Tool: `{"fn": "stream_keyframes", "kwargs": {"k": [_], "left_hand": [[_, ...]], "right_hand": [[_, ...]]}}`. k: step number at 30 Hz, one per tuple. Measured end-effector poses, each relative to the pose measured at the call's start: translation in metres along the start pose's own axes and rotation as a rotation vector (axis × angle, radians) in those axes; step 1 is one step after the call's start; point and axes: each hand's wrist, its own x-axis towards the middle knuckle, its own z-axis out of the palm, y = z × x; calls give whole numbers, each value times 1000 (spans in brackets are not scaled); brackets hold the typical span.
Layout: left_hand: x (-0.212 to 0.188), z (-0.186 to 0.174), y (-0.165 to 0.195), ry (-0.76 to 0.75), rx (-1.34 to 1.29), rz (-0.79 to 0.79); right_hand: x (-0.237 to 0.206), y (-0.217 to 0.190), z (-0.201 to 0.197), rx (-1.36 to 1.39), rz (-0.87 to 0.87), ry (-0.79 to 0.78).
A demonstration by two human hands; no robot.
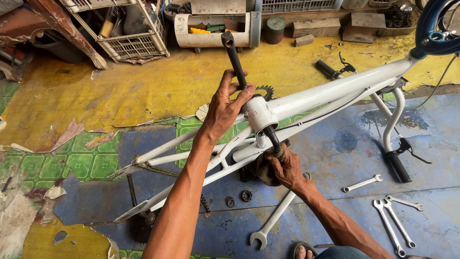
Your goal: The person removes the crankset from a white bicycle frame using a crank puller tool and wrenches. They then insert the crank arm back into the bottom bracket and tighten it by hand.
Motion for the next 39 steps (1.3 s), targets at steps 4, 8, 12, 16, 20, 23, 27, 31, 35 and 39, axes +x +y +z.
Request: {"fn": "stream_keyframes", "kwargs": {"k": [4,8,12,16,20,23,27,31,35,39], "left_hand": [[2,1,-2,-7,5,-15],[4,0,-3,-6,-17,-40],[5,-1,-5,-8,-54,-40],[7,-2,-8,-6,-71,-57],[7,-3,-11,-3,-102,-64],[7,-2,-12,4,-108,-81],[7,-3,-11,-8,-139,-67],[5,-5,-11,-18,-99,-54],[5,-6,-12,-28,-69,-39],[6,-6,-13,-34,-94,-11]], "right_hand": [[-11,3,-2,-78,63,-58],[-21,5,-5,-113,34,-115],[-26,0,-12,-132,-41,-86],[-21,-6,-22,-184,-199,-65],[-16,2,-19,-212,-274,16],[-21,18,-6,-74,-254,126],[-22,38,16,-145,177,310],[-18,41,12,-63,556,161],[-7,18,-2,125,918,89],[-6,-6,-16,96,911,-3]]}}
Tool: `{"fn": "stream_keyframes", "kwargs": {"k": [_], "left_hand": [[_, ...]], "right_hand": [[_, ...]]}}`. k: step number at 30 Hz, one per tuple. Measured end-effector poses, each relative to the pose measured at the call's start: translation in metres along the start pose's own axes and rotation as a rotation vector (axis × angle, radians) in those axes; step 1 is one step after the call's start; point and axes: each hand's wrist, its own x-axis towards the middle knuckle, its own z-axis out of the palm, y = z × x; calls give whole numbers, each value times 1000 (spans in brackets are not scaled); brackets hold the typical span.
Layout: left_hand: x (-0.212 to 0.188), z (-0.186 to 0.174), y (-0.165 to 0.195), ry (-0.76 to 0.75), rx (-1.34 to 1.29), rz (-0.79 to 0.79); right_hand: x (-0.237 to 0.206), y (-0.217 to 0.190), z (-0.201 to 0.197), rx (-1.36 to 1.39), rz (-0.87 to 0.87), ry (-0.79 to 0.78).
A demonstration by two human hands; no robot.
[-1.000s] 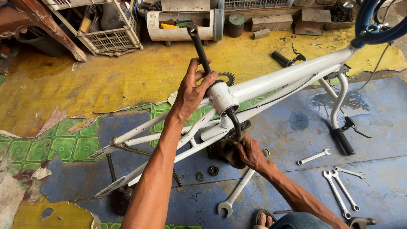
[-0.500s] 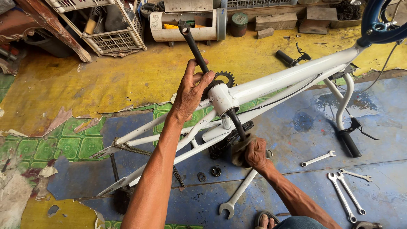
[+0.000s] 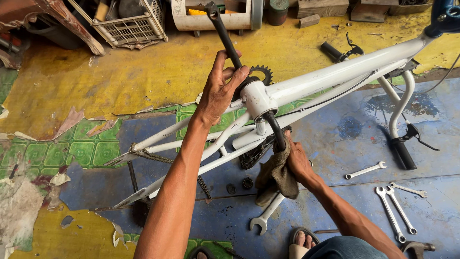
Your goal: The person removes the crankset from a white bicycle frame using a crank puller tool and wrenches. They then insert the crank arm back into the bottom bracket and tighten it by hand.
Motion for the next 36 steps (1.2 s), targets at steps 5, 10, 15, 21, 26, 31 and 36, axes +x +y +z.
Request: {"fn": "stream_keyframes", "kwargs": {"k": [5,10,15,21,26,31,36], "left_hand": [[0,3,0,-4,18,20],[-2,5,-1,-7,48,103],[-3,6,-2,-6,81,156],[-2,4,-11,13,186,148],[0,5,-20,8,190,164],[1,6,-23,3,165,175],[0,5,-26,20,205,199]], "right_hand": [[-28,15,-53,-300,63,-188],[-53,55,-121,-609,159,-212],[-52,97,-101,-1186,-125,-169],[-37,118,5,-1080,-95,-323],[-29,110,55,-668,-282,-309],[-21,92,65,-596,-150,-358],[-23,68,75,-577,-35,-397]]}}
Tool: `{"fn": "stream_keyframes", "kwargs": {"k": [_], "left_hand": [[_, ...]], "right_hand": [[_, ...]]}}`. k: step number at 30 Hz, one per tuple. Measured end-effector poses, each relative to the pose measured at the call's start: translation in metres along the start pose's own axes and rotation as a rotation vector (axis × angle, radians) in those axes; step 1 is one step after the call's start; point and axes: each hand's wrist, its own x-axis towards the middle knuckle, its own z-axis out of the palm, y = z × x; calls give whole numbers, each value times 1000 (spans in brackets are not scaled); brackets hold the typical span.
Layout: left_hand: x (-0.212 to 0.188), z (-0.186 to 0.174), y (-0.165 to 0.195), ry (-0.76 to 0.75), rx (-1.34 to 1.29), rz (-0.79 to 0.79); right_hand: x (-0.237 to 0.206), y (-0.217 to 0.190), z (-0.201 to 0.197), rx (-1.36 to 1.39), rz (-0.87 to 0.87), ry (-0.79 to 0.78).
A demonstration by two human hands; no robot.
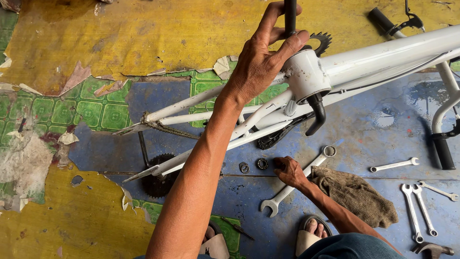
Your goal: The person removes the crankset from a white bicycle frame using a crank puller tool and wrenches. They then insert the crank arm back into the bottom bracket and tighten it by hand.
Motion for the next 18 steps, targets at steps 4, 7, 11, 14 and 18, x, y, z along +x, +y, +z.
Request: {"fn": "stream_keyframes", "kwargs": {"k": [4,7,11,14,18], "left_hand": [[2,4,-7,10,-19,62],[1,6,-13,14,-26,73],[2,7,-19,18,-3,62],[2,8,-20,29,9,70],[1,8,-17,30,1,59]], "right_hand": [[-2,-19,-2,-11,-73,-11],[-3,-31,-3,-33,-89,-11],[-2,-38,-5,-100,-25,-32],[-1,-41,-4,-133,-18,-36],[3,-37,0,-138,-10,-32]]}}
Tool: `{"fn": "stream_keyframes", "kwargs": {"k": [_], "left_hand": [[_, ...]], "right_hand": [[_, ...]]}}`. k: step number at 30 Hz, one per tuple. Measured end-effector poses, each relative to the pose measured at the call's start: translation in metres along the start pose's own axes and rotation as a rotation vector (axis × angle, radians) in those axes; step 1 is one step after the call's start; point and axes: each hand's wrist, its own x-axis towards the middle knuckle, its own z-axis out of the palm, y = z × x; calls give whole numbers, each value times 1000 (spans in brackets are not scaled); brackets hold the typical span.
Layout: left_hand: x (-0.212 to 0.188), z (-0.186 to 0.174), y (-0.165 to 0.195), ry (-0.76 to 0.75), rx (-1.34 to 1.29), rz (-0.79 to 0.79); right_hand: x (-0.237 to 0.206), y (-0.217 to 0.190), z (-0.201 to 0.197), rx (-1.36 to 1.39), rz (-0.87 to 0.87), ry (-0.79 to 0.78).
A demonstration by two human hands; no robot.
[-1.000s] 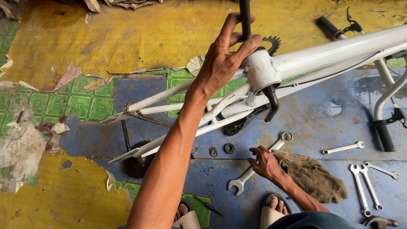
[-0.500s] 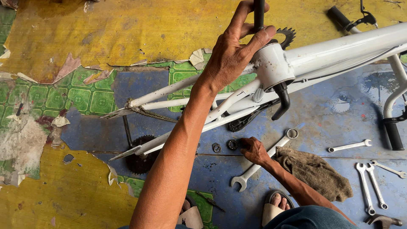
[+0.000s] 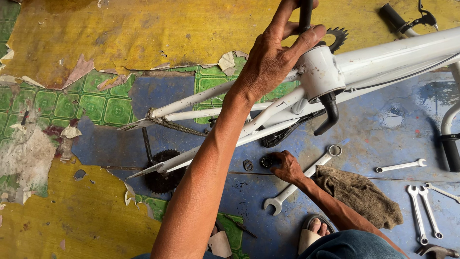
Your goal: The person removes the crankset from a white bicycle frame using a crank puller tool and wrenches. They then insert the crank arm back into the bottom bracket and tighten it by hand.
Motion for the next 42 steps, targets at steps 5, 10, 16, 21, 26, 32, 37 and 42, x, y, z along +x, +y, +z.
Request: {"fn": "stream_keyframes", "kwargs": {"k": [5,10,16,21,26,32,37,42], "left_hand": [[0,-1,8,-1,-16,-51],[1,-1,15,15,-72,-14],[3,-1,9,10,-25,-101],[4,2,1,13,-8,-63],[3,1,-7,-17,-3,-63],[3,6,-22,52,540,516],[6,8,-20,-64,96,114],[4,1,-6,4,17,1]], "right_hand": [[7,10,10,-4,-34,24],[10,15,18,-4,-18,35],[9,13,22,-31,-18,70],[4,19,28,-21,-112,175],[-5,35,50,54,-239,179],[-40,41,103,-144,-600,-337],[-50,47,118,-279,-684,-300],[-58,56,123,-406,-747,-281]]}}
